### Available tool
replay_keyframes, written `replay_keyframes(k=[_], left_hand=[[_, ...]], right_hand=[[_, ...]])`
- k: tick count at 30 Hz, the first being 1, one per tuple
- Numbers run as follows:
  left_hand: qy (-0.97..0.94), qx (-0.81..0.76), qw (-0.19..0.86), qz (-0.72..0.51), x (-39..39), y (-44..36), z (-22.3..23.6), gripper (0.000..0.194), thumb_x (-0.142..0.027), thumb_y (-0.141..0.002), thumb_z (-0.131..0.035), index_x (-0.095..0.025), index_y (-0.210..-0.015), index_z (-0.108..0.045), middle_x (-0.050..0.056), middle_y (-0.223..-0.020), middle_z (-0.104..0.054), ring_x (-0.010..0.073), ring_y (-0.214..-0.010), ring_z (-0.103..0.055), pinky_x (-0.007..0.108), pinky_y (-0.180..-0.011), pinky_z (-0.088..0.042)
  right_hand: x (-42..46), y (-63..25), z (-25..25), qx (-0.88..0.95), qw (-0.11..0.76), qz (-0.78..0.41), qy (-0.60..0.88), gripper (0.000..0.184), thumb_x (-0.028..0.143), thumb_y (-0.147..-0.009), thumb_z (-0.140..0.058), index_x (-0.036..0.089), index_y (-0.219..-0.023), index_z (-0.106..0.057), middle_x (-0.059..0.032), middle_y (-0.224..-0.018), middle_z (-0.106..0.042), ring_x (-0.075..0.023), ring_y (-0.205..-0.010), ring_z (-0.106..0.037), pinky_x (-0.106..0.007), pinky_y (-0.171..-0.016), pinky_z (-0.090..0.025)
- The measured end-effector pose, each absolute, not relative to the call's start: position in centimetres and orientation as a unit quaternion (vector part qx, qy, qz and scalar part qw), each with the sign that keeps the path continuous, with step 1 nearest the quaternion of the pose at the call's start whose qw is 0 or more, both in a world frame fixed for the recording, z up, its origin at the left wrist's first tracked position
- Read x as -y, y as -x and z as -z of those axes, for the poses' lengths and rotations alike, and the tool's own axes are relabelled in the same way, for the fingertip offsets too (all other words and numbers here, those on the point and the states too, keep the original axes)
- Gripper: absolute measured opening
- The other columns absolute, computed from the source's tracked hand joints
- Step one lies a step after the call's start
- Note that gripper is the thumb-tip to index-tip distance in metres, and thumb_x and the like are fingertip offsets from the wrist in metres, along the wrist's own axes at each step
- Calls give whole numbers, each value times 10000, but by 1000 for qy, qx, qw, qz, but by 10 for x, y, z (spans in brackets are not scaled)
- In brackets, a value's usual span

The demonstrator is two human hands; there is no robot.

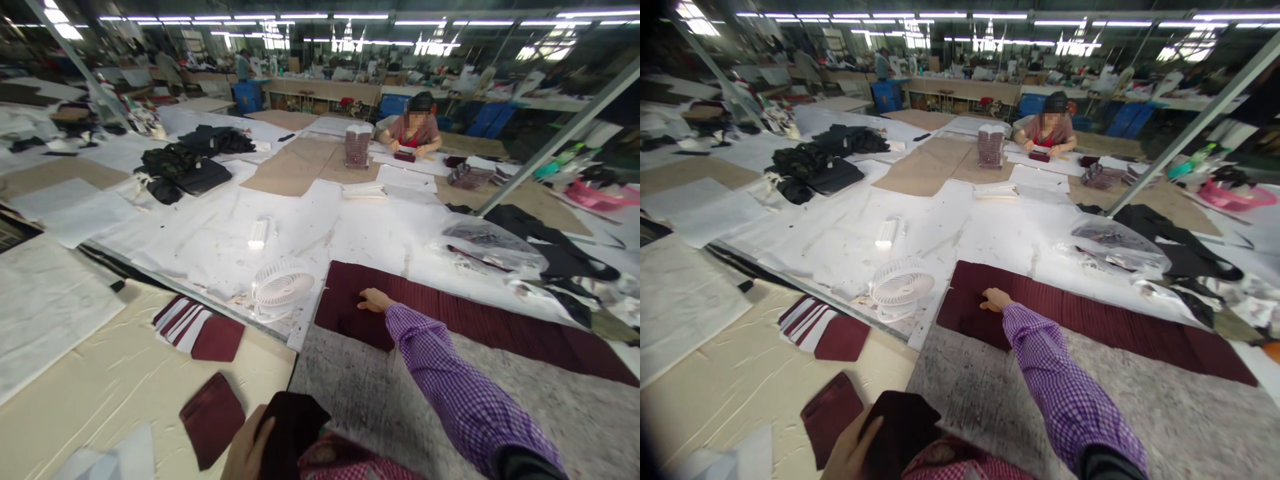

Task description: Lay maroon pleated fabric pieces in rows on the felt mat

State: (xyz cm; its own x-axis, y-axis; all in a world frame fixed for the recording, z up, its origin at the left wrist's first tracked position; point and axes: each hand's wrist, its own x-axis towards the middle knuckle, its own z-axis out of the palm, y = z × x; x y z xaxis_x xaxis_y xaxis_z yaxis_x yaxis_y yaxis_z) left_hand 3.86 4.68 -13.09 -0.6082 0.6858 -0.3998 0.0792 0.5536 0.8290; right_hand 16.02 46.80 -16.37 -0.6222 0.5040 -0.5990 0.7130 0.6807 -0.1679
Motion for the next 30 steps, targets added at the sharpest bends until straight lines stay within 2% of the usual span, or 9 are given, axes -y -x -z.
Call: replay_keyframes(k=[4, 7, 10, 14, 18, 22, 25, 30], left_hand=[[-439, -723, 413, -338, -100, -45, 116, 347, -307, -891, -343, -190, -1046, -631, 91, -1157, -635, 208, -1082, -575, 337, -987, -423], [-506, -684, 422, -315, -141, -61, 115, 298, -214, -862, -410, -210, -1042, -647, 35, -1302, -547, 155, -1172, -514, 263, -1044, -354], [-554, -665, 412, -285, -183, -77, 124, 293, -160, -833, -447, -192, -1035, -656, 33, -1412, -423, 165, -1220, -473, 251, -1052, -339], [-594, -671, 382, -225, -231, -89, 142, 250, -159, -835, -458, -169, -976, -663, 59, -1462, -336, 214, -1094, -577, 322, -980, -429], [-610, -690, 361, -147, -256, -91, 155, 185, -179, -855, -484, -120, -932, -642, 138, -1376, -445, 221, -986, -618, 413, -888, -485], [-619, -697, 350, -89, -260, -91, 159, 179, -221, -876, -495, -116, -957, -616, 119, -1215, -571, 190, -924, -621, 406, -814, -517], [-624, -699, 342, -67, -260, -92, 160, 187, -226, -883, -487, -115, -967, -611, 120, -1199, -575, 185, -908, -622, 389, -793, -525], [-628, -700, 334, -62, -262, -95, 160, 184, -199, -882, -479, -117, -978, -613, 133, -1265, -533, 187, -910, -628, 386, -794, -523]], right_hand=[[-465, -158, 166, -879, 268, 173, -355, 271, 334, -882, -554, 148, -1077, -576, -73, -1111, -589, -208, -983, -578, -423, -842, -480], [-464, -157, 167, -879, 274, 162, -356, 274, 332, -884, -553, 150, -1088, -572, -73, -1115, -589, -206, -978, -581, -419, -838, -485], [-461, -156, 167, -879, 276, 150, -359, 277, 333, -884, -551, 151, -1092, -571, -74, -1118, -589, -205, -978, -582, -418, -838, -485], [-456, -155, 166, -879, 271, 130, -370, 282, 343, -885, -548, 153, -1092, -572, -76, -1121, -587, -208, -986, -578, -424, -846, -480], [-451, -154, 165, -880, 258, 114, -383, 286, 352, -885, -546, 153, -1089, -572, -74, -1106, -592, -204, -967, -584, -414, -831, -487], [-444, -155, 166, -876, 229, 93, -414, 284, 362, -884, -543, 151, -1071, -574, -65, -1052, -606, -191, -913, -596, -396, -798, -496], [-436, -159, 166, -874, 180, 64, -447, 321, 380, -877, -547, 149, -1100, -553, -63, -1032, -603, -193, -894, -596, -397, -786, -492], [-420, -174, 165, -888, 60, 10, -455, 334, 389, -881, -526, 155, -1119, -532, -86, -1155, -530, -248, -1069, -501, -461, -897, -408]])
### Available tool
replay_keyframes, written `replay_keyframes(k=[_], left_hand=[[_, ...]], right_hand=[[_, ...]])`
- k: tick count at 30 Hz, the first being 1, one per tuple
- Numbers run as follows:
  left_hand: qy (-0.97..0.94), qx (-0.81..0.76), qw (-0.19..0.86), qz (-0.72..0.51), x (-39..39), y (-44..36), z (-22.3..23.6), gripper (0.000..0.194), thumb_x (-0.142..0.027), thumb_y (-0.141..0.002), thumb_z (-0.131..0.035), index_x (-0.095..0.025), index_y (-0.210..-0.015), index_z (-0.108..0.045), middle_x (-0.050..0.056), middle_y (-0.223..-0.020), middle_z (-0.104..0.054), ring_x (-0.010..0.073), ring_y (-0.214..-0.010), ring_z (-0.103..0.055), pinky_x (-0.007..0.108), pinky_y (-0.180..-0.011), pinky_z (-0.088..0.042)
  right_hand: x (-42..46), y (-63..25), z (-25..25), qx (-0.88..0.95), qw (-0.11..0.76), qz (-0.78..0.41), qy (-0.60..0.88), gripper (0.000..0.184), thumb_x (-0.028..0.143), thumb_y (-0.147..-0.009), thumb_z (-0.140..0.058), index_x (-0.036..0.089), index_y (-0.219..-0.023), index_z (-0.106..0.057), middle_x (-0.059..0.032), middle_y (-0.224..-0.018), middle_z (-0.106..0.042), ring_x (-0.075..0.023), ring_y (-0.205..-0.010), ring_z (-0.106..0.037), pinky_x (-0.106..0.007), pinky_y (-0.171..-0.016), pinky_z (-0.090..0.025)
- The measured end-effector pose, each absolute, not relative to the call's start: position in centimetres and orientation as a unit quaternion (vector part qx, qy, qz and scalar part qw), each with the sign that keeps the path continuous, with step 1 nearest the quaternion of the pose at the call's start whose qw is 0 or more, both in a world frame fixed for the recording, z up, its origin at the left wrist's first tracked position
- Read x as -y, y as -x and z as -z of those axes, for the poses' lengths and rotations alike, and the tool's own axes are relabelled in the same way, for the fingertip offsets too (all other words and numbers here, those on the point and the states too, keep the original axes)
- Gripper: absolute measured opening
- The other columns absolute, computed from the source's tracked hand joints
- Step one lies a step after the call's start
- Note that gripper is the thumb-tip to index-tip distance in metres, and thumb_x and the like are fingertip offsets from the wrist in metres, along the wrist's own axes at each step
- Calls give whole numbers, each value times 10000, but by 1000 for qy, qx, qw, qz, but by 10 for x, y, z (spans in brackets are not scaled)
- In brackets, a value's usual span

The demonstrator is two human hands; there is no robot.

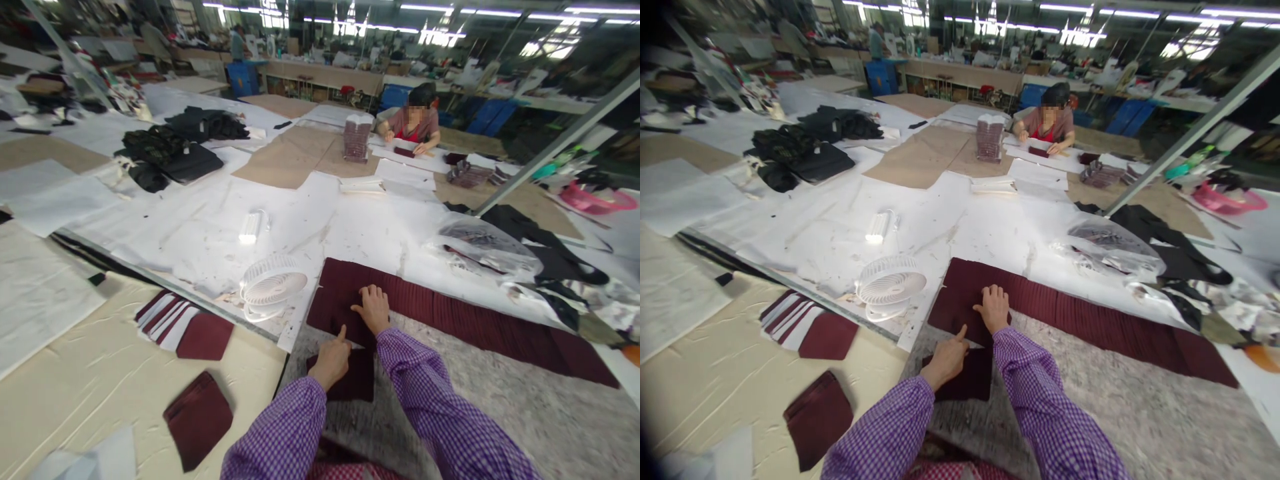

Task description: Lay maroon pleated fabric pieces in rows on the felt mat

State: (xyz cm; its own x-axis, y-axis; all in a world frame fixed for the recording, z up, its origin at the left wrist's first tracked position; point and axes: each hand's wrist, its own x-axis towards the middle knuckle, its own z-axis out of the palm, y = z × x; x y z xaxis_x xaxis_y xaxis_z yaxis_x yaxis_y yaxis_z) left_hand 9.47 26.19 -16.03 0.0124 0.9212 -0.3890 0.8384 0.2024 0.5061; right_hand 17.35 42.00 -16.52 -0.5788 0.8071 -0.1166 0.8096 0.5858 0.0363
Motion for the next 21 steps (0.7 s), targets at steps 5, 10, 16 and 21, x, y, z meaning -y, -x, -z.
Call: replay_keyframes(k=[5, 10, 16, 21], left_hand=[[-624, -703, 332, -76, -261, -94, 161, 202, -187, -879, -464, -115, -987, -618, 145, -1357, -463, 201, -955, -623, 389, -827, -508], [-606, -713, 339, -96, -247, -90, 160, 251, -200, -870, -436, -164, -999, -648, 158, -1485, -250, 250, -973, -638, 385, -836, -497], [-586, -720, 357, -106, -235, -88, 159, 305, -196, -859, -445, -235, -1103, -624, 176, -1512, -128, 271, -970, -645, 395, -856, -486], [-582, -716, 369, -114, -234, -89, 161, 313, -215, -867, -452, -270, -1132, -608, 153, -1521, -108, 259, -1044, -612, 359, -901, -465]], right_hand=[[-406, -185, 181, -912, 4, 28, -409, 247, 314, -907, -498, 203, -1122, -548, -56, -1104, -556, -197, -979, -532, -382, -844, -444], [-403, -192, 197, -911, -33, 35, -409, 279, 302, -919, -479, 194, -1172, -521, -66, -1132, -542, -202, -983, -532, -397, -855, -439], [-392, -192, 199, -909, -53, 36, -411, 378, 382, -903, -486, 180, -1221, -496, -90, -1151, -520, -226, -1008, -497, -386, -845, -413], [-371, -190, 201, -899, -68, 20, -433, 535, 468, -892, -445, 158, -1328, -417, -155, -1261, -452, -305, -1110, -397, -416, -885, -344]])
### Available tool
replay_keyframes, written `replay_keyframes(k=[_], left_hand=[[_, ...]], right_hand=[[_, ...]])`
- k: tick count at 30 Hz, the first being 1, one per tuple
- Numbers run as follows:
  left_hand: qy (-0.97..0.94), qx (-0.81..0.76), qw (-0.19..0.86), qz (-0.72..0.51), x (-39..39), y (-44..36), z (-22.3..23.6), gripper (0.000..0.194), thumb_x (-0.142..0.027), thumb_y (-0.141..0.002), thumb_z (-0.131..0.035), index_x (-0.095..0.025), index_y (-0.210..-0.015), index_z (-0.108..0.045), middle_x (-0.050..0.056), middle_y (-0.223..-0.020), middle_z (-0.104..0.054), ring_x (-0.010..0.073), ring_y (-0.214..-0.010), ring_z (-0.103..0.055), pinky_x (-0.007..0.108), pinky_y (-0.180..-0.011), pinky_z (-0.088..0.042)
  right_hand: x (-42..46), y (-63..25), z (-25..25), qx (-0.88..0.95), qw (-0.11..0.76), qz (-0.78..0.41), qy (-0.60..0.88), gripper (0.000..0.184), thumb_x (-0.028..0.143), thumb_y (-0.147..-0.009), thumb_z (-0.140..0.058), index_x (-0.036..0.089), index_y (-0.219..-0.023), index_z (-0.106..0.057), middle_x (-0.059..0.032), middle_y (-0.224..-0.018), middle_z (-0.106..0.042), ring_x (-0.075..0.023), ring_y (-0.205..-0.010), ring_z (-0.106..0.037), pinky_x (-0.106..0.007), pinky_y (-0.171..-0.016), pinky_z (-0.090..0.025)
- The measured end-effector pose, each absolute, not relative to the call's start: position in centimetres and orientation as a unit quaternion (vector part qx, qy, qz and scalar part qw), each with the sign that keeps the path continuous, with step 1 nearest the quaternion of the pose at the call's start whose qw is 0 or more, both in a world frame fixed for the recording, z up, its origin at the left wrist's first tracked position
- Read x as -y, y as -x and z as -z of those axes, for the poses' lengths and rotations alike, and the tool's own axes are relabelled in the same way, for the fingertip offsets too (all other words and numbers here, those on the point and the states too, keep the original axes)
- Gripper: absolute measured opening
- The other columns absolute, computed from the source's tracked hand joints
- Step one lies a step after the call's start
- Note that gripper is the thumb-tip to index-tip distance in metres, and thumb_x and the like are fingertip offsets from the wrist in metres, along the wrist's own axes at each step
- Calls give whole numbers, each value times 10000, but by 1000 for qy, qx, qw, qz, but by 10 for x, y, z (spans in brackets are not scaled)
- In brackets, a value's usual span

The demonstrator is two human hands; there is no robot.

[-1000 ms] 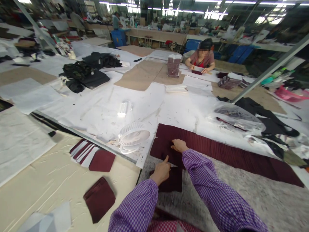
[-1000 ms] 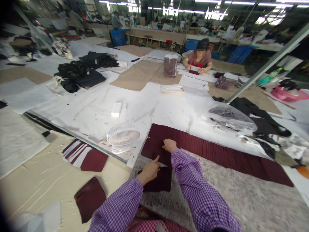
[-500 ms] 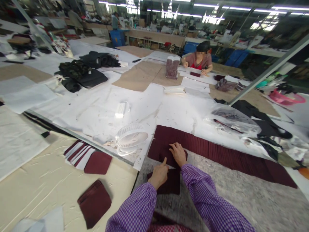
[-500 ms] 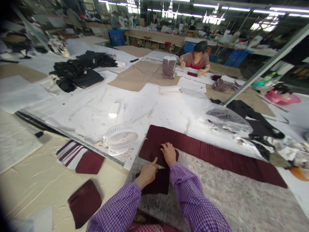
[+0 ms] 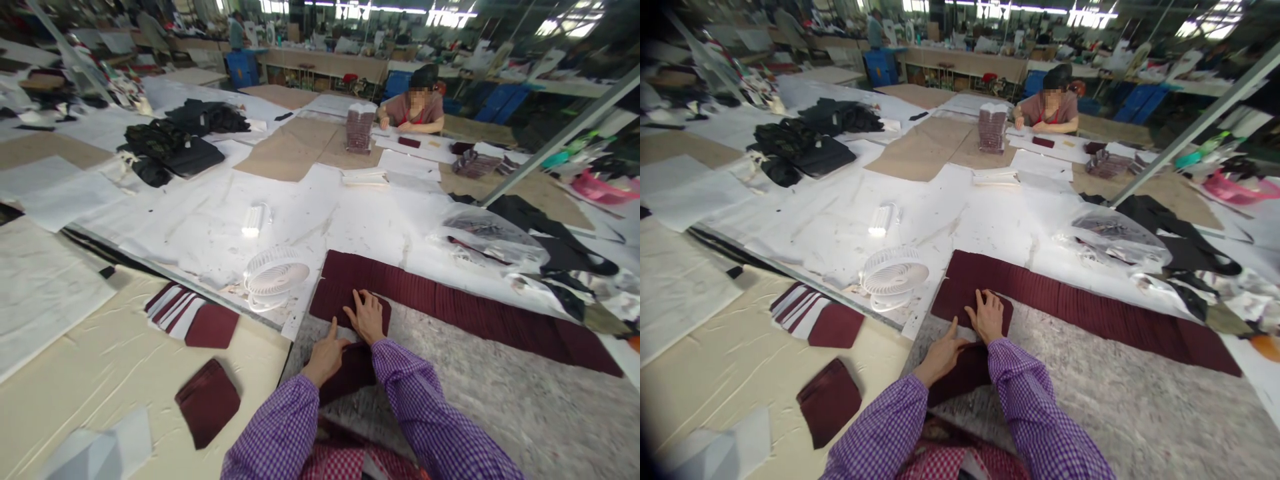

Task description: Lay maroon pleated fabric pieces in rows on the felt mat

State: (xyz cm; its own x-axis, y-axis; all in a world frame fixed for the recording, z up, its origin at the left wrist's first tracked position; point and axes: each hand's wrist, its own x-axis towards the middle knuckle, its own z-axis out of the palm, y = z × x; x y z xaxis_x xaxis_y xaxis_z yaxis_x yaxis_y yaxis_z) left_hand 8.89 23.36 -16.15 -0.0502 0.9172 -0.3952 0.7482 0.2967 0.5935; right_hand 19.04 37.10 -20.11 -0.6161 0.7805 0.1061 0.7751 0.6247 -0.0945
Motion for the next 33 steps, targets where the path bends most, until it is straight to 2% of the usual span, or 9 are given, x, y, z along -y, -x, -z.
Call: replay_keyframes(k=[5, 9, 12, 17, 25, 30, 33], left_hand=[[-584, -716, 365, -111, -230, -91, 160, 328, -215, -873, -433, -282, -1149, -598, 151, -1516, -141, 265, -1035, -617, 376, -901, -467], [-584, -724, 350, -110, -228, -93, 159, 341, -208, -879, -404, -281, -1152, -594, 149, -1502, -203, 264, -1009, -629, 390, -893, -472], [-585, -726, 345, -109, -227, -94, 159, 365, -186, -878, -386, -295, -1162, -588, 138, -1492, -241, 253, -994, -636, 383, -885, -477], [-589, -727, 335, -107, -226, -94, 159, 392, -135, -852, -403, -292, -1157, -592, 131, -1486, -259, 243, -1005, -630, 367, -880, -480], [-597, -736, 300, -105, -223, -101, 155, 406, -112, -836, -384, -269, -1148, -591, 166, -1468, -283, 278, -914, -661, 416, -795, -513], [-611, -731, 281, -114, -223, -103, 152, 368, -94, -825, -374, -220, -1077, -612, 119, -1510, -195, 271, -932, -649, 404, -774, -521], [-611, -729, 286, -116, -227, -99, 154, 311, -116, -835, -407, -206, -1029, -633, 129, -1510, -186, 265, -919, -654, 405, -788, -517]], right_hand=[[-368, -190, 205, 896, 76, -11, 437, 531, 477, -883, -457, 193, -1330, -425, -140, -1266, -452, -299, -1110, -388, -414, -890, -324], [-367, -189, 206, 901, 79, -7, 427, 428, 426, -883, -489, 290, -1289, -474, -116, -1258, -457, -292, -1104, -395, -423, -888, -316], [-361, -188, 206, 906, 79, -7, 415, 385, 412, -878, -503, 297, -1245, -519, -119, -1278, -441, -296, -1122, -385, -432, -913, -300], [-355, -189, 204, 911, 77, -9, 404, 454, 467, -864, -501, 283, -1279, -493, -141, -1325, -391, -315, -1153, -363, -456, -949, -271], [-366, -196, 204, 923, 55, -21, 379, 449, 498, -854, -503, 358, -1280, -486, -115, -1311, -414, -311, -1132, -384, -452, -910, -306], [-364, -200, 210, 919, 67, -25, 387, 513, 495, -868, -477, 328, -1348, -407, -122, -1335, -401, -312, -1155, -373, -461, -937, -290], [-364, -200, 215, 915, 81, -34, 393, 572, 510, -855, -489, 283, -1368, -381, -134, -1333, -410, -315, -1159, -374, -464, -944, -292]])
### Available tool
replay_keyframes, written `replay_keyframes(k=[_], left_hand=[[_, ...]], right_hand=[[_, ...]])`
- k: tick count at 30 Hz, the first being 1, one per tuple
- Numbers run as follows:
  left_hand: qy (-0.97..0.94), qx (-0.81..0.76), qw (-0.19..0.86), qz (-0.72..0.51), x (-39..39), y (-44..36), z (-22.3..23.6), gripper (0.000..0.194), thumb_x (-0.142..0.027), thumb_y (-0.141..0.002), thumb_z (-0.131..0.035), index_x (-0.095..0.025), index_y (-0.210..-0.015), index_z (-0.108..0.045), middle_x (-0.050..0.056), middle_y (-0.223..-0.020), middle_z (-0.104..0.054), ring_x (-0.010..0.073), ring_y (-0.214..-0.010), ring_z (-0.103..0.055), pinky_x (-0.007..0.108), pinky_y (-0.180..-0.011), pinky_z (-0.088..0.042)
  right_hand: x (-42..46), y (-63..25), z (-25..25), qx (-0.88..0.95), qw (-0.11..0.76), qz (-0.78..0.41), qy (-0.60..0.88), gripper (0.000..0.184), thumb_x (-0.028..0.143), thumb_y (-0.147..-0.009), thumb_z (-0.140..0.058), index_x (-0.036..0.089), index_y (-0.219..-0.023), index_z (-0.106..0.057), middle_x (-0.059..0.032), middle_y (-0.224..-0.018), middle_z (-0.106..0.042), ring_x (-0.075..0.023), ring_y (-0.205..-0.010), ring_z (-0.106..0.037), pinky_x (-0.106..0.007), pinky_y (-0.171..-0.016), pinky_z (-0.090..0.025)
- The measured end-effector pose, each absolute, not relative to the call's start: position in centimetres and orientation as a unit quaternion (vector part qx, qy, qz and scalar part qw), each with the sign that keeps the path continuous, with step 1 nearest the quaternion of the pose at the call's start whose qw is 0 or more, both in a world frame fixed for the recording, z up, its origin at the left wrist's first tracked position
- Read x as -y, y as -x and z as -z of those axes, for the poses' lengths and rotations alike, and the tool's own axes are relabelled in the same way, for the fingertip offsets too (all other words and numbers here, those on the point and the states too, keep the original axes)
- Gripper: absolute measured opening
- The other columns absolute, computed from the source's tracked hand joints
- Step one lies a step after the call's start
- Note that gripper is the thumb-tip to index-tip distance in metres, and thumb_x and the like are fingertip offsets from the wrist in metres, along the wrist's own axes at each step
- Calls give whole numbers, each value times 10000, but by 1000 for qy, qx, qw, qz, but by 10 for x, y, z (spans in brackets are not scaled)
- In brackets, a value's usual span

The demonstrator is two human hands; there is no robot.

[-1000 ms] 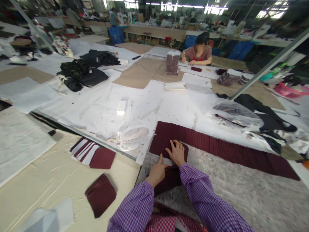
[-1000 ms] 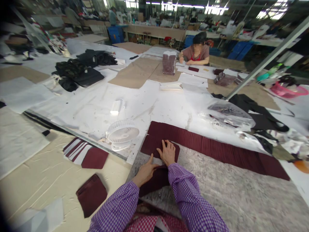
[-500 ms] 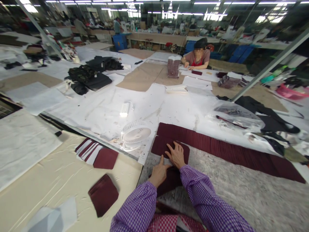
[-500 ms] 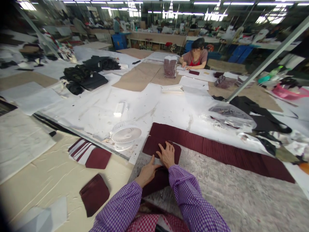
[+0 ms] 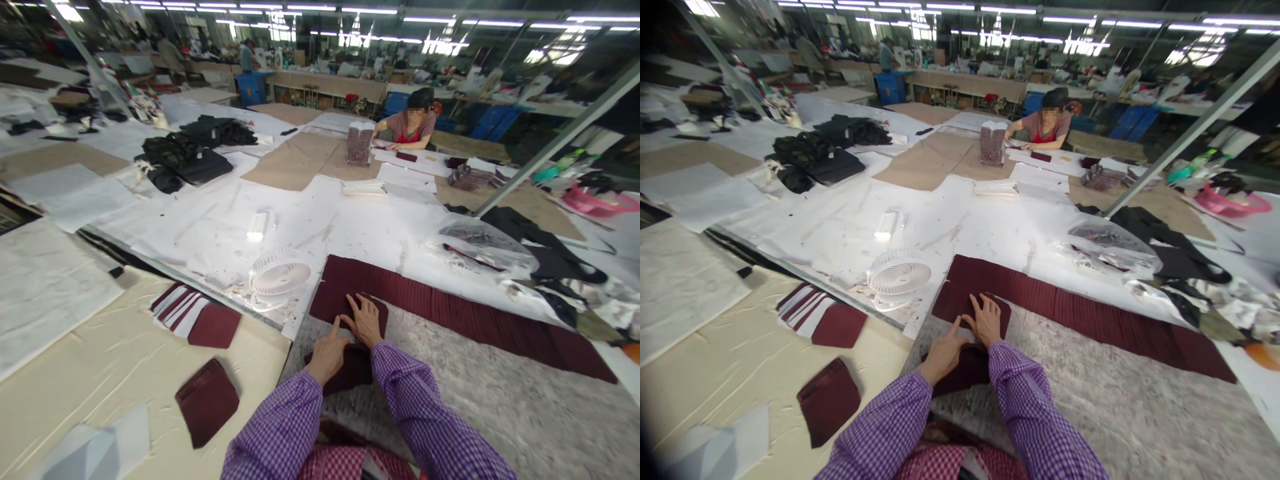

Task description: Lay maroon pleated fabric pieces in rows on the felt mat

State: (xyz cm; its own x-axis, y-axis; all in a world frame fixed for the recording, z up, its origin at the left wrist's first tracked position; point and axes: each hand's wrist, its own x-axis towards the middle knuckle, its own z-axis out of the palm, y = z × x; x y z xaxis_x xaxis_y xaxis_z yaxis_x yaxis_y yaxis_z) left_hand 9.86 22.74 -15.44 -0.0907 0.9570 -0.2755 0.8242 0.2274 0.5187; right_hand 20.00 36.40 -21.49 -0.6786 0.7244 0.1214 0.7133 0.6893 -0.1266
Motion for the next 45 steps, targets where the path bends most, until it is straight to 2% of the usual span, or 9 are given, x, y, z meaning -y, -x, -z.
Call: replay_keyframes(k=[6, 11, 15, 20, 24, 30, 38, 45], left_hand=[[-592, -733, 313, -119, -231, -88, 166, 255, -226, -881, -459, -176, -1071, -621, 154, -1482, -258, 243, -978, -633, 433, -841, -501], [-577, -737, 325, -137, -228, -87, 175, 256, -233, -878, -466, -199, -1074, -628, 132, -1507, -198, 235, -996, -626, 415, -871, -489], [-558, -745, 326, -163, -223, -90, 180, 266, -242, -877, -453, -258, -1061, -644, 90, -1525, -146, 238, -997, -629, 383, -885, -478], [-537, -757, 323, -186, -220, -92, 180, 284, -238, -877, -438, -274, -1070, -642, 72, -1525, -157, 233, -991, -631, 369, -888, -475], [-522, -765, 321, -197, -220, -90, 178, 294, -235, -879, -427, -255, -1089, -631, 75, -1516, -185, 226, -1034, -609, 363, -922, -460], [-521, -764, 320, -209, -218, -89, 178, 282, -222, -866, -449, -253, -1073, -637, 62, -1496, -242, 222, -1073, -588, 351, -956, -443], [-524, -762, 315, -214, -218, -89, 181, 288, -221, -861, -447, -258, -1073, -638, 72, -1473, -288, 247, -1002, -623, 390, -918, -471], [-525, -758, 313, -226, -219, -88, 178, 289, -227, -868, -440, -272, -1077, -635, 60, -1467, -299, 246, -1071, -589, 369, -944, -454]], right_hand=[[-371, -201, 217, 915, 117, -74, 379, 525, 491, -833, -537, 256, -1298, -464, -127, -1317, -442, -314, -1149, -420, -483, -929, -330], [-382, -224, 209, 905, 168, -110, 376, 389, 344, -914, -454, 169, -1262, -465, -101, -1222, -537, -242, -1124, -487, -441, -939, -378], [-379, -242, 202, 899, 177, -121, 381, 310, 287, -906, -488, 138, -1177, -510, -91, -1140, -572, -227, -1054, -527, -427, -906, -415], [-374, -222, 189, 925, 127, -136, 332, 268, 226, -899, -504, 164, -1159, -525, -69, -1133, -562, -211, -1035, -524, -410, -891, -424], [-380, -186, 178, 956, 48, -145, 251, 264, 191, -895, -505, 184, -1157, -537, -64, -1175, -539, -203, -1026, -523, -397, -879, -427], [-390, -155, 172, 980, -60, -121, 149, 171, 196, -882, -535, 172, -1042, -591, -49, -1093, -567, -204, -988, -532, -399, -836, -446], [-392, -147, 170, 986, -103, -89, 96, 121, 207, -878, -541, 155, -976, -591, -43, -1053, -563, -196, -957, -536, -393, -820, -449], [-393, -145, 168, 987, -110, -91, 71, 114, 223, -878, -539, 156, -955, -589, -42, -1048, -559, -191, -942, -532, -381, -808, -445]])
